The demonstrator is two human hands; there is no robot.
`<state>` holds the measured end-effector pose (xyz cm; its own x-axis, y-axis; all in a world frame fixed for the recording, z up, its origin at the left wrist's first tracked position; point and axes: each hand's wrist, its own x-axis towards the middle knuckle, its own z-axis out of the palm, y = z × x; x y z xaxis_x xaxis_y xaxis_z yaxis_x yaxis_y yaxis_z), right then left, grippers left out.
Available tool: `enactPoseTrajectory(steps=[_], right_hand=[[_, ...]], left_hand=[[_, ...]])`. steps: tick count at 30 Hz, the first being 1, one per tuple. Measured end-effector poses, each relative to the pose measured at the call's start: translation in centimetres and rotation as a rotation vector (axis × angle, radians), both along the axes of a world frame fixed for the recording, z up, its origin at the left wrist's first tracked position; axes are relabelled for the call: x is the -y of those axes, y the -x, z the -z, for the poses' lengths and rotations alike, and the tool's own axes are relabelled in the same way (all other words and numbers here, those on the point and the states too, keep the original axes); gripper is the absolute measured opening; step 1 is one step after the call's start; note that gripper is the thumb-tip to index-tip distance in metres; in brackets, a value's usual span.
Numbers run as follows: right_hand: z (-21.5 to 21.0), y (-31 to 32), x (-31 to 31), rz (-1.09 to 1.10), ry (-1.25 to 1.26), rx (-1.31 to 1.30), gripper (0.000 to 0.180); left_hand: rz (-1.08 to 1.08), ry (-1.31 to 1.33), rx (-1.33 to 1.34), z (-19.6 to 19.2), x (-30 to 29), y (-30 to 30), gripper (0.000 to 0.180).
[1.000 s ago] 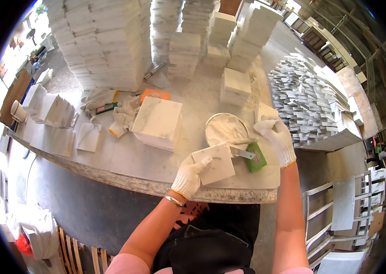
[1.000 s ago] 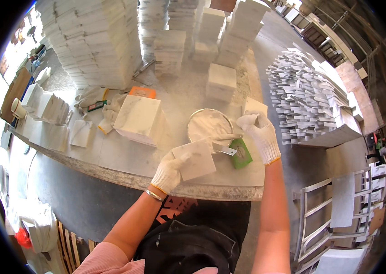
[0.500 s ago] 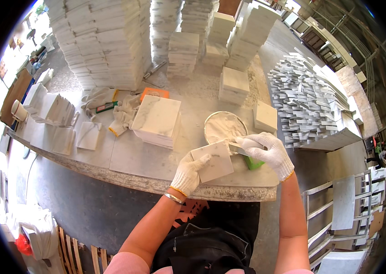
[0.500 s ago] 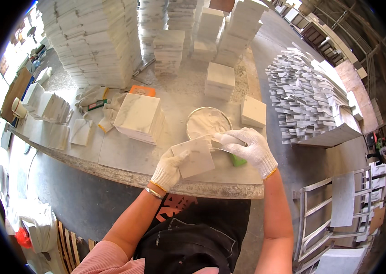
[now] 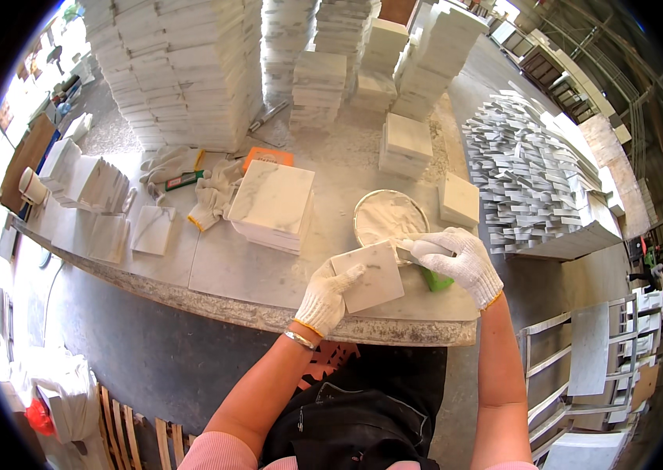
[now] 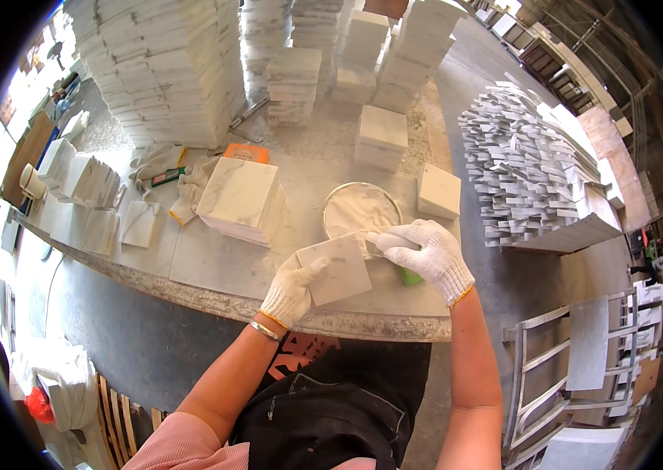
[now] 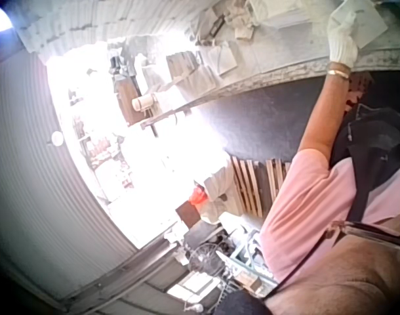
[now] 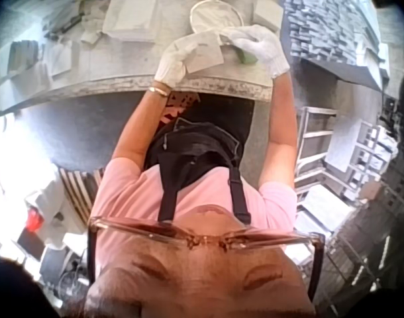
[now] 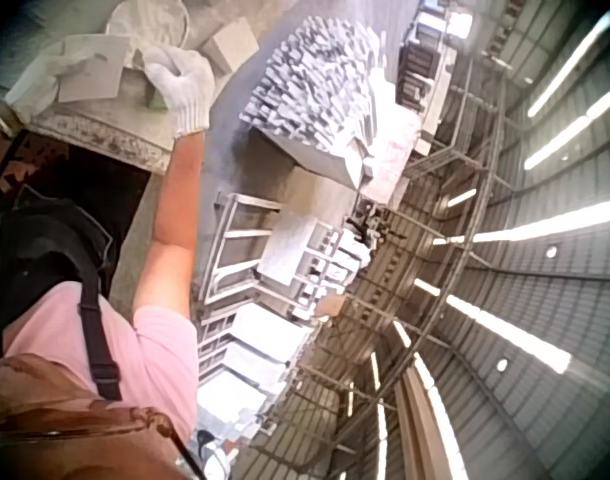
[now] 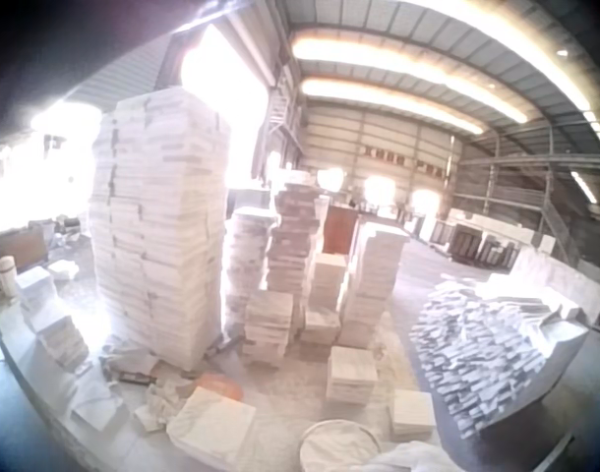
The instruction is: The person smooths and cleans the edges of small white rectangular tiles using a green sponge and a metal scraper. The person repeatedly wipes the tile surfaces and edges, then uses the scraper to remove residue, and places the finished tiles into a stack.
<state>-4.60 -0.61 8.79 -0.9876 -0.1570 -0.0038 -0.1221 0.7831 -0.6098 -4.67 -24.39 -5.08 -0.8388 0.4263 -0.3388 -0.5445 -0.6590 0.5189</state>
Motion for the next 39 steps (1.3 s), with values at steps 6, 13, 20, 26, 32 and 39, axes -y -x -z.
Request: enactPoseTrajectory(steps=[6,13,20,26,32,39], right_hand=[[0.3,0.0,-0.2,-0.014,0.004,-0.034,0.037],[0.1,0.0,0.0,-0.013,0.009,-0.020,0.037],[0.3,-0.1,-0.1,0.006,-0.003,-0.026,0.037],[0.5,0.0,-0.4,-0.005,-0.002,-0.015,0.037],[0.2,0.0,-0.3,-0.003,0.015,-0.001,0.036],[-0.3,-0.3,-0.5,0.200,0.481,0.218,0.032]], left_hand=[[-0.001,0.019,-0.007,-0.1,0.0,0.0,0.033],[0.009,0.019,-0.010,0.0,0.0,0.0,0.032],[0.006,0.009,-0.020,-0.3,0.1,-0.1,0.032],[0.015,0.019,-0.013,-0.4,0.1,-0.1,0.032],[0.019,0.025,-0.012,-0.5,0.1,-0.1,0.032],[0.015,0.021,-0.007,-0.3,0.0,0.0,0.032]])
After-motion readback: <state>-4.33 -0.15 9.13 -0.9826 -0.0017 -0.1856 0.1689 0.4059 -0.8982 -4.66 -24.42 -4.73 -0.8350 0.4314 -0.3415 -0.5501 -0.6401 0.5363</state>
